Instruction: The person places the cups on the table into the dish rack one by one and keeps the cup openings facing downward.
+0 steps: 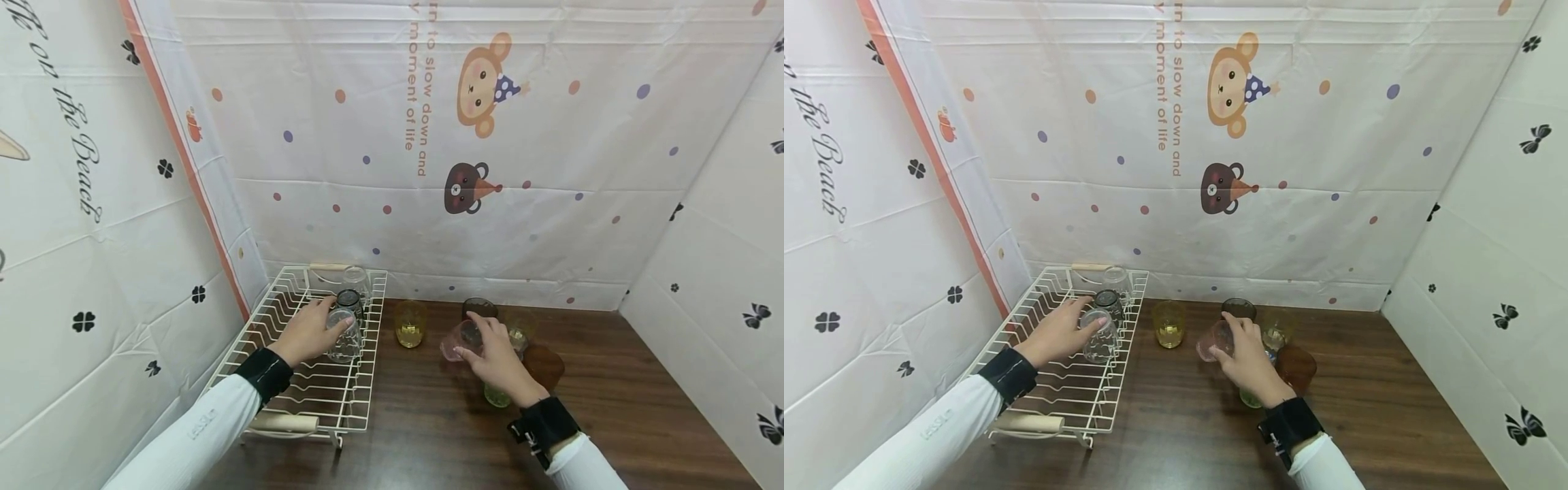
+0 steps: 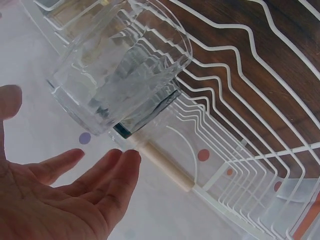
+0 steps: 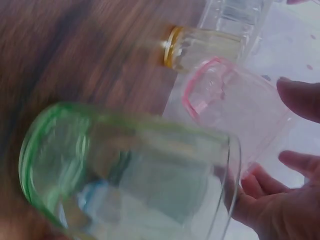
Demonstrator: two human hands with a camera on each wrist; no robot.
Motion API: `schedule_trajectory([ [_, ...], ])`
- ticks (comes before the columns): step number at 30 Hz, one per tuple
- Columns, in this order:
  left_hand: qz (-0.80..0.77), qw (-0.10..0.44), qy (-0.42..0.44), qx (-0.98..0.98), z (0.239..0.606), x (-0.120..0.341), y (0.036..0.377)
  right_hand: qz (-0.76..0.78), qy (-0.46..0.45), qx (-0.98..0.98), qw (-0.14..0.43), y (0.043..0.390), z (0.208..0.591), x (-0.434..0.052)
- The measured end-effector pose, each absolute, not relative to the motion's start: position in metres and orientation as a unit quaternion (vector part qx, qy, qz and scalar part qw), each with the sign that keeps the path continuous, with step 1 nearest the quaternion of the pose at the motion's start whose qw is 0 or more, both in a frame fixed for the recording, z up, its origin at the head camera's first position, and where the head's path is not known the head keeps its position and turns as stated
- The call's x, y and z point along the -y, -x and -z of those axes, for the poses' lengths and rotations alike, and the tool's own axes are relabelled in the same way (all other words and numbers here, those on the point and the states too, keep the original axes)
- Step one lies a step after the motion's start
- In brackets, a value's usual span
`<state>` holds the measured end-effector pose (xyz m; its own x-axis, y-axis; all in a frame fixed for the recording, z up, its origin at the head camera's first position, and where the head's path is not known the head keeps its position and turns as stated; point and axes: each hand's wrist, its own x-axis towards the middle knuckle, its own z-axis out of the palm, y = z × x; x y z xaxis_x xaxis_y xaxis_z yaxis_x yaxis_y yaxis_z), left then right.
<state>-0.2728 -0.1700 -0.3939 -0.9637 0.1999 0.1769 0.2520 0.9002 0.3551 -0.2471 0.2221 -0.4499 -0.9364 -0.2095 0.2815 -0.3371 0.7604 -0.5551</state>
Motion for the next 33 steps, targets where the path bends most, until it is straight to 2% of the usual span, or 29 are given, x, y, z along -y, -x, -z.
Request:
schedule_trajectory([
  [6,0.193,0.063,0.109,0.973,0.392,0.170,0.272,-0.411,-0.128,0.897,0.101,0.242,0.451,-0.219],
  [12,0.212,0.059,0.091,0.971,0.390,0.172,0.272,-0.496,-0.117,0.851,0.129,0.231,0.453,-0.210],
  [15,0.213,0.061,0.088,0.971,0.389,0.174,0.272,-0.561,-0.114,0.811,0.121,0.225,0.453,-0.205],
  [21,0.206,0.064,0.088,0.972,0.391,0.177,0.270,-0.737,-0.128,0.664,0.002,0.221,0.454,-0.197],
  [27,0.203,0.055,0.086,0.974,0.392,0.175,0.269,-0.845,-0.201,0.484,-0.105,0.222,0.457,-0.195],
  [33,0.198,0.068,0.090,0.974,0.392,0.174,0.265,-0.891,-0.234,0.353,-0.167,0.222,0.460,-0.192],
])
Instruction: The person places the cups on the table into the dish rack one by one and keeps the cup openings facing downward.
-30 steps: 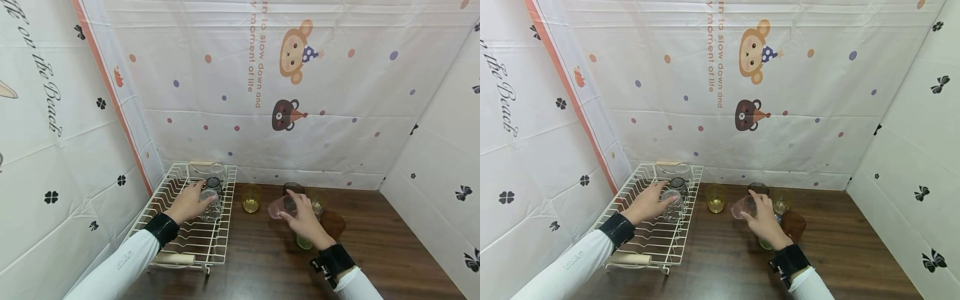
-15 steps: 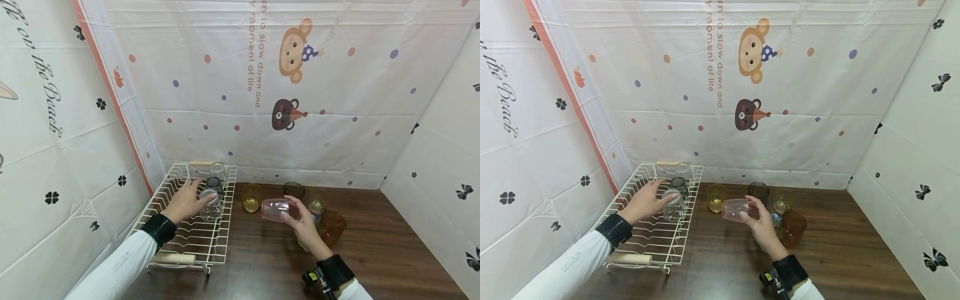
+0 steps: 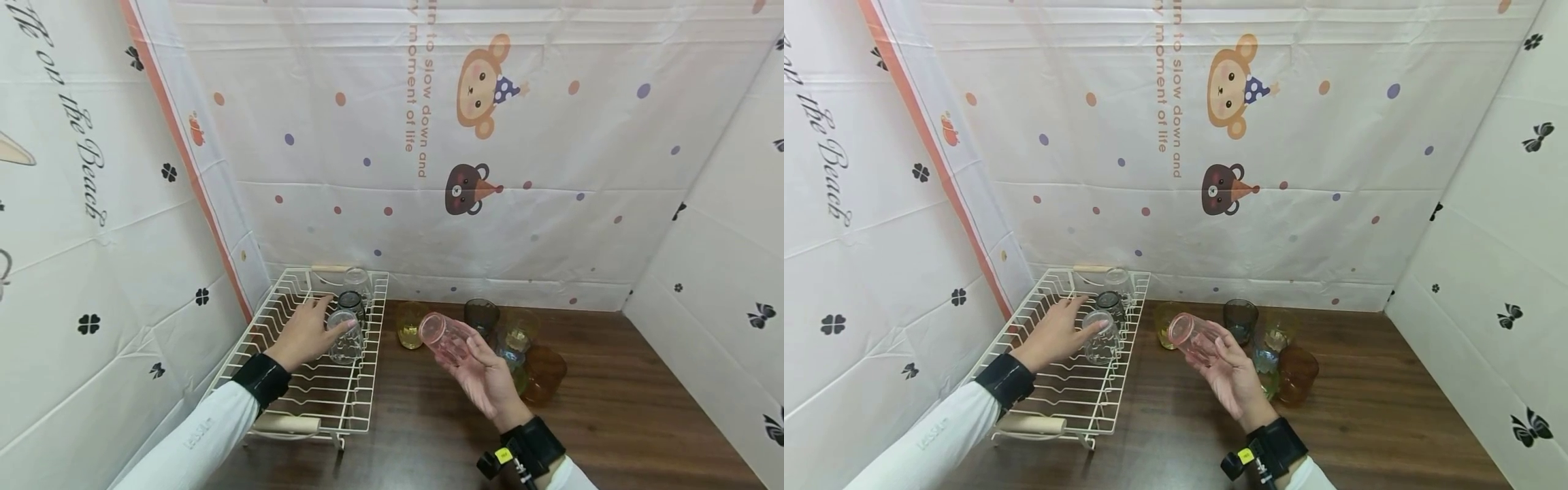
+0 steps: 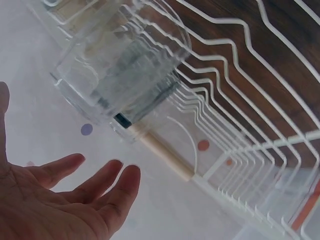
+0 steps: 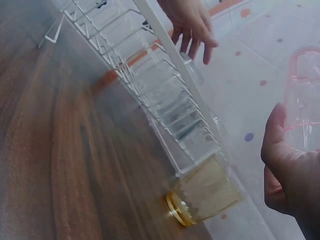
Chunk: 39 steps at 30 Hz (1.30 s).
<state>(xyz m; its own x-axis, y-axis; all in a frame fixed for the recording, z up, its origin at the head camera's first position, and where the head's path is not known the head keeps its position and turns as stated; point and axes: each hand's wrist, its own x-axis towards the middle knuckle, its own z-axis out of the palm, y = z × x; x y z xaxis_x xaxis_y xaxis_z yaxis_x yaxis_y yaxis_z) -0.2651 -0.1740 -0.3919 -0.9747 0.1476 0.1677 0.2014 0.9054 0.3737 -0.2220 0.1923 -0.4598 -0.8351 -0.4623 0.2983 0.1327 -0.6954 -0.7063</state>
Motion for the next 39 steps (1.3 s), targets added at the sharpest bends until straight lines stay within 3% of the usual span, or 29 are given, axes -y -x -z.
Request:
schedule_trajectory([
  [11,0.182,0.119,0.117,0.969,0.394,0.175,0.260,0.900,0.200,-0.349,0.170,0.220,0.461,-0.187],
  [20,0.169,0.191,0.182,0.950,0.386,0.159,0.249,0.897,0.213,-0.340,0.184,0.224,0.459,-0.183],
  [39,0.249,0.195,0.300,0.900,0.368,0.089,0.201,0.889,0.235,-0.339,0.199,0.223,0.459,-0.171],
])
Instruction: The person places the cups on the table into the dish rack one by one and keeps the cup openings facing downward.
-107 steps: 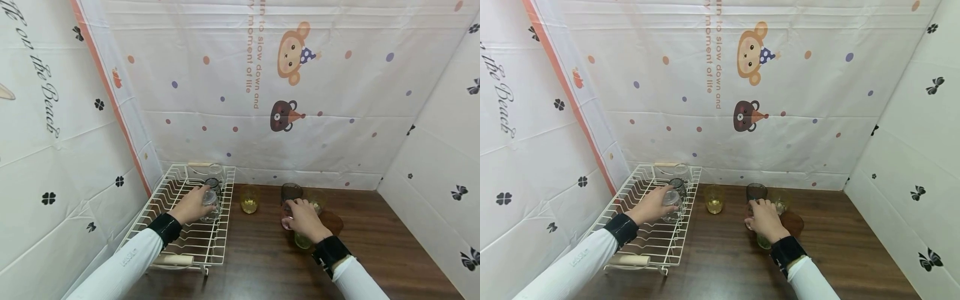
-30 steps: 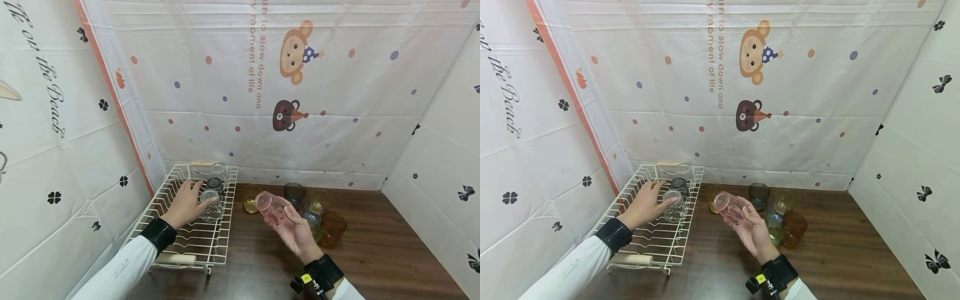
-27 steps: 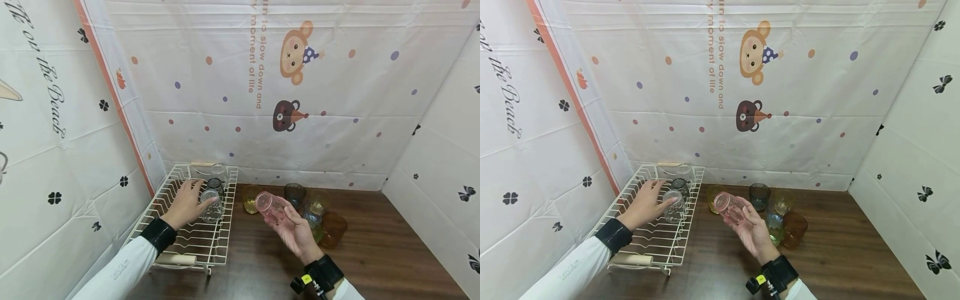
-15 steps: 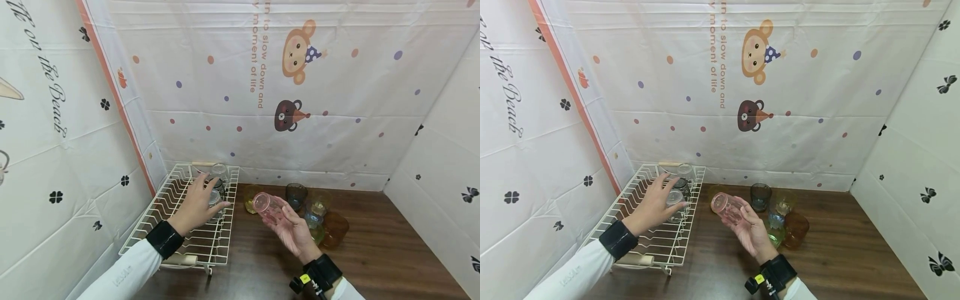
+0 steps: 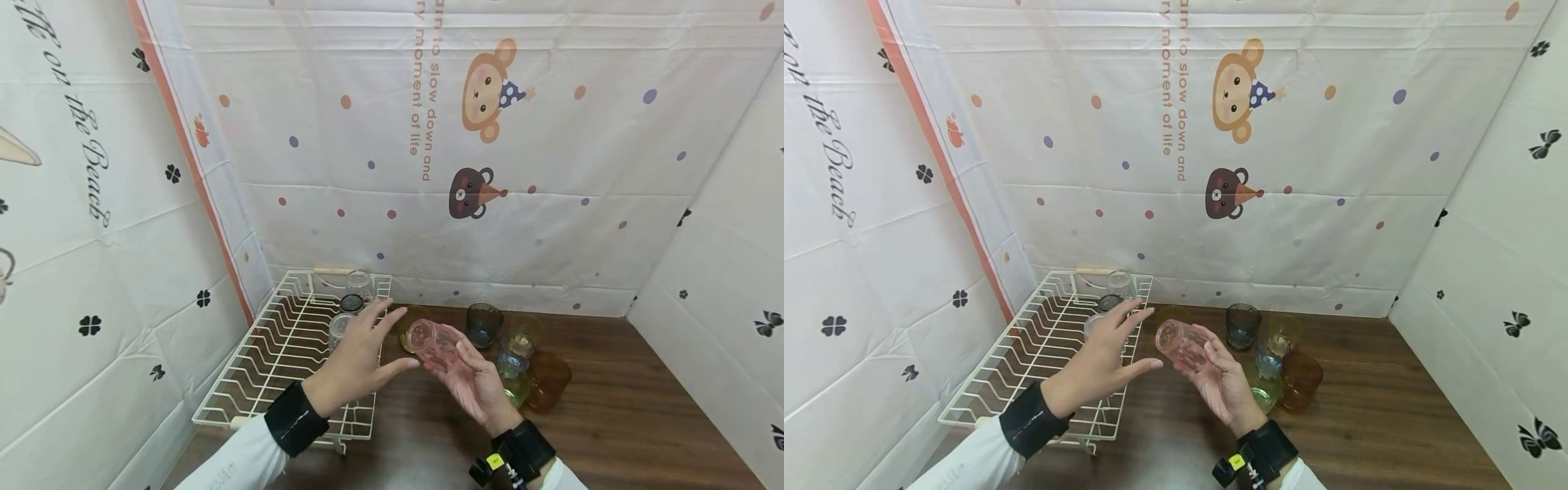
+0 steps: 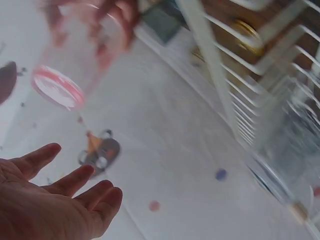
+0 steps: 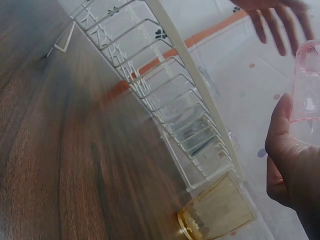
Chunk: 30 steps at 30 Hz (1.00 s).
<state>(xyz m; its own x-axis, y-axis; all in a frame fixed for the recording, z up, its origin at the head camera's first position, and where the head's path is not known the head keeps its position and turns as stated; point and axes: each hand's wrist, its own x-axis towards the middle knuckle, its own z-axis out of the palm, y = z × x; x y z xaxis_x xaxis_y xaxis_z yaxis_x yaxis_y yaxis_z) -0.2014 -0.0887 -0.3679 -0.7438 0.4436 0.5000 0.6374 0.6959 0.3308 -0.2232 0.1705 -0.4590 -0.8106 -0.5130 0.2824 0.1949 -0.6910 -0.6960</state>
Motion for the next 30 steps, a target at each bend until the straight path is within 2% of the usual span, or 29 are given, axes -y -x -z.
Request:
schedule_trajectory([
  [5,0.267,0.195,0.343,0.879,0.366,0.071,0.192,0.885,0.258,-0.329,0.206,0.222,0.460,-0.164],
  [12,0.300,0.145,0.327,0.884,0.369,0.063,0.184,0.883,0.257,-0.335,0.204,0.217,0.462,-0.158],
  [30,0.350,0.172,0.333,0.859,0.378,0.062,0.183,0.891,0.260,-0.301,0.220,0.211,0.468,-0.154],
])
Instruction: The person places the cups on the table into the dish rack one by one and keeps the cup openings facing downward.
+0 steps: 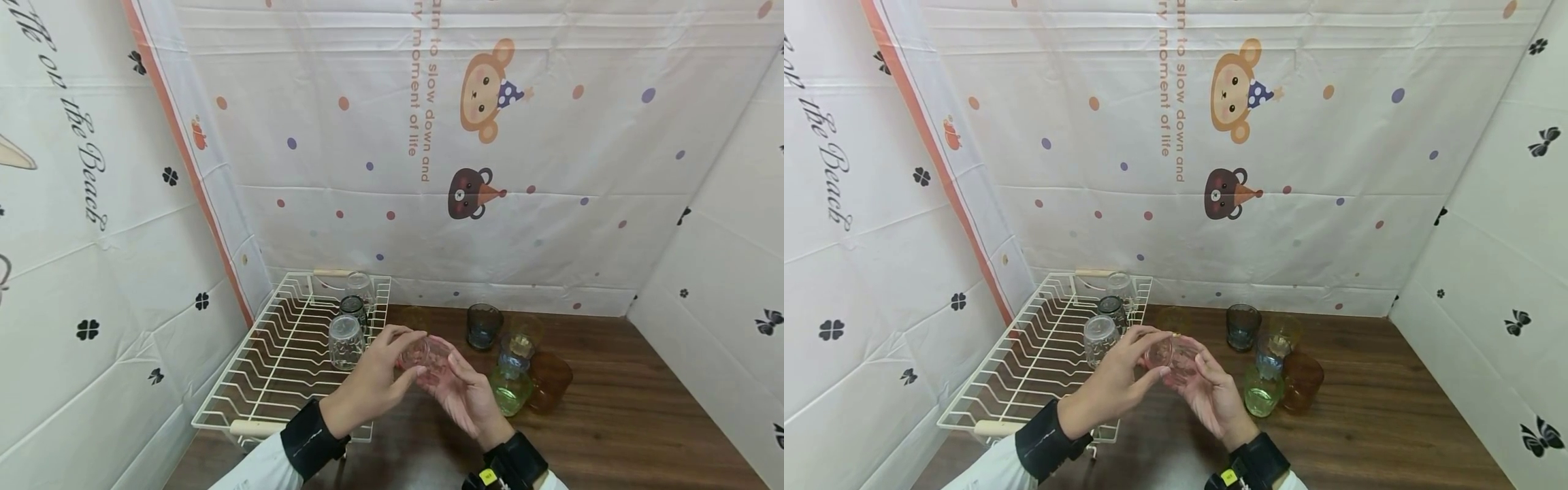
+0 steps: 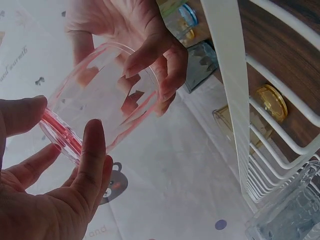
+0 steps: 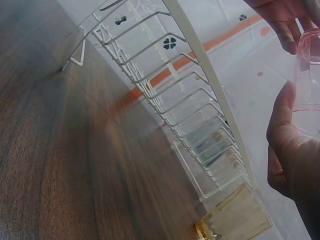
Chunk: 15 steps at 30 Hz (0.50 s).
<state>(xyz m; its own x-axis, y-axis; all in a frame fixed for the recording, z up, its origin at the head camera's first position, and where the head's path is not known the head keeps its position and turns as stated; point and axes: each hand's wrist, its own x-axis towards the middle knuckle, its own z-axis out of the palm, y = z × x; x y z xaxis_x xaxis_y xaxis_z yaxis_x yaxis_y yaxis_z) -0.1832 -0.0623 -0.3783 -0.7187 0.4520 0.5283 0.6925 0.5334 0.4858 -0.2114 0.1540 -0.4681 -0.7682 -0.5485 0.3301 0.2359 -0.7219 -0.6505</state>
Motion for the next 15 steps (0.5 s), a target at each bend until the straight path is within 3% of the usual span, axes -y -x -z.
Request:
schedule_trajectory([
  [15,0.354,0.147,0.323,0.866,0.3822,0.0575,0.1850,0.895,0.263,-0.286,0.218,0.2110,0.4754,-0.1504],
])
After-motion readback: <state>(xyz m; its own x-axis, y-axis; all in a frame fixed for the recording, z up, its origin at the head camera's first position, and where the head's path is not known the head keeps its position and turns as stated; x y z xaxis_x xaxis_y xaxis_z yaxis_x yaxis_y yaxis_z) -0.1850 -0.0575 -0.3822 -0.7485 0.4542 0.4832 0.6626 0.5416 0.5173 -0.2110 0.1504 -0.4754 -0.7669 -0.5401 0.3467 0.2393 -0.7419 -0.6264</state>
